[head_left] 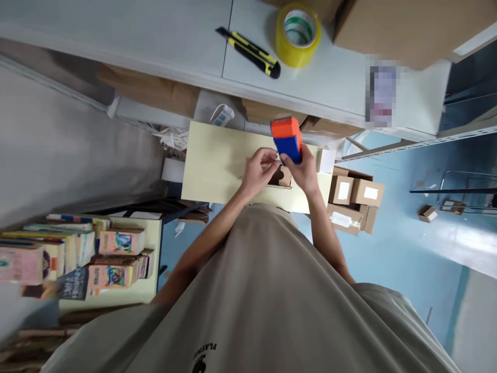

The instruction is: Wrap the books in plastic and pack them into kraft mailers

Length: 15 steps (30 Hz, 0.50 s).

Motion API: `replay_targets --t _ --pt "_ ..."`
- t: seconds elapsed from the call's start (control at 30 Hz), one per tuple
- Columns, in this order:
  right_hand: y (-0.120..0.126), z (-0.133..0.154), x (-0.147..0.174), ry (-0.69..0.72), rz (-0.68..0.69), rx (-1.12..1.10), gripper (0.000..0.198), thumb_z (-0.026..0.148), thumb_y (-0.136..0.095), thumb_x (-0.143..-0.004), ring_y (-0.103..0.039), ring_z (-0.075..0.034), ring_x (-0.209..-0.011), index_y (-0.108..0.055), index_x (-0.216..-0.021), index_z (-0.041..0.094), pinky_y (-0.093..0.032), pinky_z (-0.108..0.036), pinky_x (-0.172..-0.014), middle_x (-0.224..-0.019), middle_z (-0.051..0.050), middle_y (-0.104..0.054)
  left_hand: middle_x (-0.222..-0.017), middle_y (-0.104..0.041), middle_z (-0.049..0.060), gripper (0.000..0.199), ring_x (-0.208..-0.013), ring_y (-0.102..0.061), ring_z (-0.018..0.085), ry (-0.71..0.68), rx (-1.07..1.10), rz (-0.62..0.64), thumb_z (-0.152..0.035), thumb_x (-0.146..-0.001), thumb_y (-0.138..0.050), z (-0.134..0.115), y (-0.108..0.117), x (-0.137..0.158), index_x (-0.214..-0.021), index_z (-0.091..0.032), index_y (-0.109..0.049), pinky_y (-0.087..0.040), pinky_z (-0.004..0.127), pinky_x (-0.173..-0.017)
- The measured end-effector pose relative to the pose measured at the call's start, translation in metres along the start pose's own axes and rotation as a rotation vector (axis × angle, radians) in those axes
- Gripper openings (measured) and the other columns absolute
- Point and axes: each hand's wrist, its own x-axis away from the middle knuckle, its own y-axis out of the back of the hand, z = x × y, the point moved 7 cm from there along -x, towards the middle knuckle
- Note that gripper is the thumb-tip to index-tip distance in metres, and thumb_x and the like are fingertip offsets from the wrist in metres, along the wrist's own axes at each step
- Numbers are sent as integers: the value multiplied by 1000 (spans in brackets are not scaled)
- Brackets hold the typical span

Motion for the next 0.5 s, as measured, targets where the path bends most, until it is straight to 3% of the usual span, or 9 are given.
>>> replay_targets --t 0.1,0.2,0.37,0.5 --pt "-53 -11 44 -45 140 -244 76 97 -67 -104 -77 -32 -108 -67 -132 26 -72 -47 -98 -113 -10 -78 -118 -84 8 39 -107 -84 22 82 144 -21 -56 -104 -88 32 14 40 -117 -25 -70 -73 38 -103" --pt "-81 -13 65 -60 154 -438 79 100 -73 -99 -75 -29 -104 -67 -128 28 -71 -50 -102 -115 -8 -77 -114 -84 8 53 -103 -84 23 122 206 -52 -69 -96 -94 46 27 66 -113 -23 -73 -73 39 -102" --pt "-90 -6 76 -94 188 -457 74 100 -71 -100 -74 -28 -102 -67 -123 30 -71 -52 -103 -111 -6 -75 -118 -85 9 45 -103 -83 23 88 147 -5 -67 -101 -90 38 40 85 -114 -24 -80 -71 41 -100" --pt "-86 0 84 -110 257 -374 81 105 -70 -96 -74 -29 -100 -66 -123 29 -71 -49 -95 -107 -6 -75 -121 -85 9 51 -109 -81 26 129 164 55 -66 -93 -97 40 59 82 -120 -25 -83 -69 41 -99"
